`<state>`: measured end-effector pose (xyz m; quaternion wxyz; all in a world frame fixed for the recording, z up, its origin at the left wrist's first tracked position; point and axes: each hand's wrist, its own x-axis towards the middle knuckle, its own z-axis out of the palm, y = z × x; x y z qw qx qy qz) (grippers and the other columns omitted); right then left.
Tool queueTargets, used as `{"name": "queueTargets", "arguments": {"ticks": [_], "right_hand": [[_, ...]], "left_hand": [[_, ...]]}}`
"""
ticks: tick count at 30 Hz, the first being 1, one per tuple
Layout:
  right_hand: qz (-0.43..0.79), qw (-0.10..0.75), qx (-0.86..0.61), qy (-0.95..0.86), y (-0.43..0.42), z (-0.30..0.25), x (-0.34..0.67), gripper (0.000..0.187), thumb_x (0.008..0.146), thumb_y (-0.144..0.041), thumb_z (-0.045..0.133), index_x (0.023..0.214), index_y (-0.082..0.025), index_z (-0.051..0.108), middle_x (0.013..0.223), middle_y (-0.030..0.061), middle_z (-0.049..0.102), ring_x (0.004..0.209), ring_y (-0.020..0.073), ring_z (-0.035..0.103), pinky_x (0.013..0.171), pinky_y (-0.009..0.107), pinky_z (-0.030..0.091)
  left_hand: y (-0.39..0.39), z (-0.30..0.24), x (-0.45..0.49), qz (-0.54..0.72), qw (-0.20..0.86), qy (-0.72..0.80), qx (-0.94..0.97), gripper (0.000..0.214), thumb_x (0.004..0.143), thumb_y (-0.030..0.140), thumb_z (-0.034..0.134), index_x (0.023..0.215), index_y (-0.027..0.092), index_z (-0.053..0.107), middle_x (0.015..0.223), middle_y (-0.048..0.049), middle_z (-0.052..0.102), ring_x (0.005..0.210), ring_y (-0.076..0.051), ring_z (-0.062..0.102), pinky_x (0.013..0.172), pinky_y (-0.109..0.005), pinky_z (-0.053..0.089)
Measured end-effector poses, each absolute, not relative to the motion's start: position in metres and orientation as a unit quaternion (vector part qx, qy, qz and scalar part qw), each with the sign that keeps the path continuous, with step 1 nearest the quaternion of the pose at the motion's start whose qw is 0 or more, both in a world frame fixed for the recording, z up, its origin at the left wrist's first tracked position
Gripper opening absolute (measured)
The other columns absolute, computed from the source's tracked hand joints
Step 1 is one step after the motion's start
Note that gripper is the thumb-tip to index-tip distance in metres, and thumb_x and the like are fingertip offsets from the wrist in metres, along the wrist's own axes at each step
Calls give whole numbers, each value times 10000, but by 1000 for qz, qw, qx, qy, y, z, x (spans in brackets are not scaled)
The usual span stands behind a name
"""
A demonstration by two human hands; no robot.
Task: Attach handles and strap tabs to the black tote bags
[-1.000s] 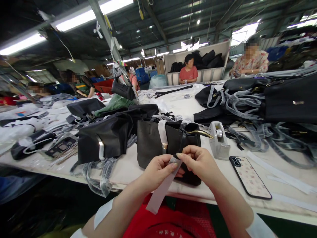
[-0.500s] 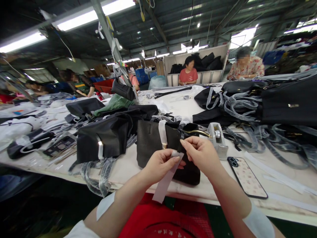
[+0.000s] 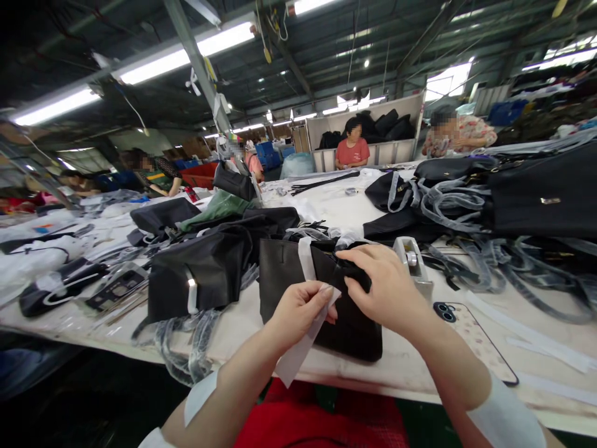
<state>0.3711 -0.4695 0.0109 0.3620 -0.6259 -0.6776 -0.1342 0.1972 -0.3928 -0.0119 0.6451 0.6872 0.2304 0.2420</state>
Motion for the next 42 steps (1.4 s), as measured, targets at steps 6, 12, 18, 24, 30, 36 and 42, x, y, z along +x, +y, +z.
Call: {"name": "queueTargets", "arguments": {"ticks": [6,12,18,24,30,36,42], "right_hand": [[-200,387,-646,-627,-452,-13,373,269,845,-209,565,1100,-232,648,946,31,732,860,217,655,1000,448,383],[-173,393,-621,-655,-454,-7,373,368,828,-190,540,1187,-231,607,998,46,728,904,220,662,1011,461,375],[-91,393,-581,-707,-457,5,365,253,865,-217,528,1078,-261,657,1039,26,727,920,204,670,1063,492,314],[-125,397,-584,-697,-451,2,362,160,840,-223,595,957,-262,697,918,-4,747,807,183,683,1050,468,328],[-146,383,-557,-723,-454,1,358,253,848,-154,539,1027,-255,686,977,20,731,853,188,671,1077,479,284],[-81,404,-559,-719,-453,0,360,187,899,-263,547,1012,-272,695,964,10,732,875,189,672,1075,458,298],[-133,402,-573,-701,-448,-7,352,271,845,-210,559,1093,-243,663,995,30,731,863,206,676,1062,470,339]], "left_hand": [[-403,-6,181,242,604,210,730,365,885,449,530,782,120,649,510,15,532,477,-72,471,514,-186,382],[-408,-12,173,214,607,223,732,430,881,487,518,682,126,640,564,-25,598,522,-95,518,553,-203,423],[-393,-19,176,235,582,261,733,465,893,533,468,824,127,684,718,-68,699,651,-152,635,638,-241,492],[-385,-4,180,267,515,292,760,492,920,526,404,807,139,686,768,-66,716,717,-171,673,673,-247,506],[-386,7,175,248,447,297,806,468,924,511,393,797,157,672,767,-58,715,703,-181,674,650,-252,507],[-382,-1,174,239,445,298,810,469,928,505,380,823,154,672,779,-64,711,706,-177,670,651,-251,506],[-371,4,186,243,406,291,832,426,922,489,398,781,175,648,761,-41,689,724,-170,650,654,-233,487]]}}
